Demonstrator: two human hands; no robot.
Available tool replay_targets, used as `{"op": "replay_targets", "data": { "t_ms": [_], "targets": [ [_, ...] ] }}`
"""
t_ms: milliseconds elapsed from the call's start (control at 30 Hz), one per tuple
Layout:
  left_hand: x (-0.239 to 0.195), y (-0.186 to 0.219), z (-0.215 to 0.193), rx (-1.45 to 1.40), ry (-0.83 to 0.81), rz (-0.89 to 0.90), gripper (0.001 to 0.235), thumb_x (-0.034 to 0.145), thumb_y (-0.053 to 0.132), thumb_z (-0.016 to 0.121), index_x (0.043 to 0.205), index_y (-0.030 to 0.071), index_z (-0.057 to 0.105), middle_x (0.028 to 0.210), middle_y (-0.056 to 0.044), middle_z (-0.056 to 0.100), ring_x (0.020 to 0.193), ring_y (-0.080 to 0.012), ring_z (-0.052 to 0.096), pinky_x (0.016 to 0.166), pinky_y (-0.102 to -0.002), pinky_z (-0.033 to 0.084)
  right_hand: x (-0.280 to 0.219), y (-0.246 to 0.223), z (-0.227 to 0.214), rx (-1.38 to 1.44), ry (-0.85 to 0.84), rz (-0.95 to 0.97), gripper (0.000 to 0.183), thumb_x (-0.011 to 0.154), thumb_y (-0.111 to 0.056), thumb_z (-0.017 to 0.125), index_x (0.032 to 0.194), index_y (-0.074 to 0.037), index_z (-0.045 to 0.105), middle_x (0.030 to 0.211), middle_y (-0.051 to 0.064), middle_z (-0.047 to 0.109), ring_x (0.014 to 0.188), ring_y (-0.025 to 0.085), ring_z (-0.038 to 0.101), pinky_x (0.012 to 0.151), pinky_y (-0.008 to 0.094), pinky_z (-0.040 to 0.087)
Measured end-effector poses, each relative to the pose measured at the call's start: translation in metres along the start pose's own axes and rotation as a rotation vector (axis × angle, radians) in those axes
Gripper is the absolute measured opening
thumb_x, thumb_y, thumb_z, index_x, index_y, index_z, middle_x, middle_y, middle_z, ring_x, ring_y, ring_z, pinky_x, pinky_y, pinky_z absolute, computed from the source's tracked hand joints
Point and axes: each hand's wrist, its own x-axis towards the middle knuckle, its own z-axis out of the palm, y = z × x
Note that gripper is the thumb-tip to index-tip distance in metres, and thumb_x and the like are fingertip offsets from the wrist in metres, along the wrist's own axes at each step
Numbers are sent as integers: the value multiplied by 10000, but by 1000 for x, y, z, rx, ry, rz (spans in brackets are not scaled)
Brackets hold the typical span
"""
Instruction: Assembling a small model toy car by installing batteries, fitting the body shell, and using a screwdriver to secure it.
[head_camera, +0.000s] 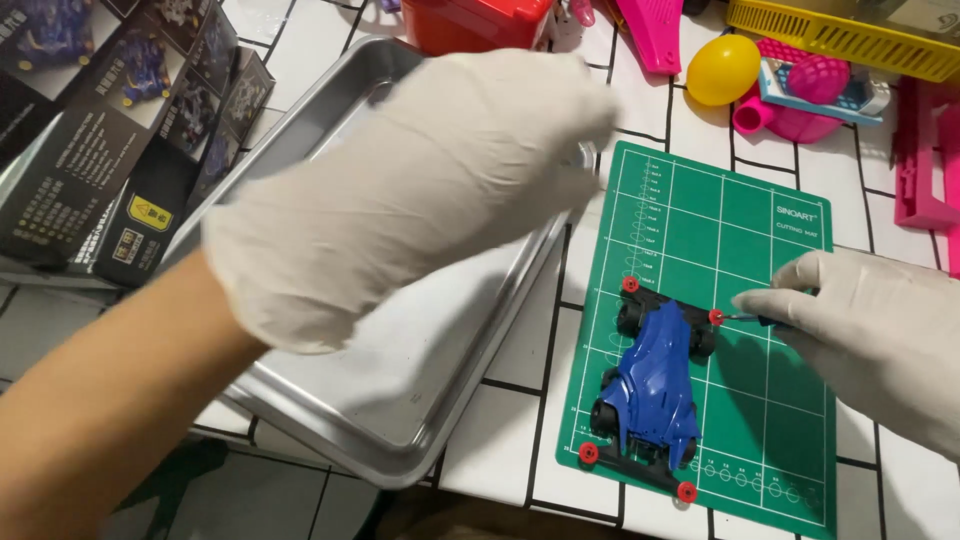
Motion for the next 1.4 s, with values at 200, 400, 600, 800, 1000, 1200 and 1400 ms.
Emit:
{"op": "replay_targets", "data": {
  "t_ms": [200,400,600,800,1000,1200,1400],
  "targets": [
    [-79,-24,-8,112,-584,-561,314,849,187,660,1153,181,740,1012,-163,768,918,-407,735,797,-528,574,-5,7,24,354,311,-114,394,849,-338,723,1240,-345,677,907,-72,694,716,169,676,631,372,524],
    [-101,-37,16,151,-732,-764,209,914,302,656,1110,256,710,1021,-22,761,964,-315,727,793,-478,592,-11,16,41,566,317,-70,504,818,-303,759,1314,-372,707,733,-69,590,712,96,619,699,280,488],
    [-103,-46,27,159,-693,-822,169,951,232,554,1029,270,699,962,-12,747,890,-316,724,728,-456,560,-18,28,42,803,89,72,582,828,-243,724,1403,-334,716,844,-16,626,891,139,634,738,272,471],
    [-104,-49,29,142,-657,-733,251,933,293,595,1068,408,773,1115,84,745,993,-259,717,815,-454,564,-18,9,4,967,133,176,502,803,-148,760,1295,-243,781,1133,36,716,1091,194,672,989,292,527],
    [-111,-52,35,140,-661,-704,222,972,280,531,961,294,753,982,41,710,849,-251,690,715,-400,522,-16,-5,-22,893,299,74,444,859,-194,729,1298,-237,770,817,16,716,713,169,668,677,288,487],
    [-107,-56,27,-96,-698,-923,266,1015,314,555,1156,353,776,1187,105,768,1038,-207,741,978,-337,530,-18,-3,-4,895,335,78,434,877,-176,725,1307,-217,763,930,30,734,791,187,667,745,291,506],
    [-89,-35,4,-121,-695,-1070,219,953,331,655,1094,385,814,1185,126,774,1124,-160,695,995,-313,484,-14,4,31,872,227,172,431,881,-222,718,1304,-279,774,1068,9,746,1036,178,649,949,295,495]
  ]
}}
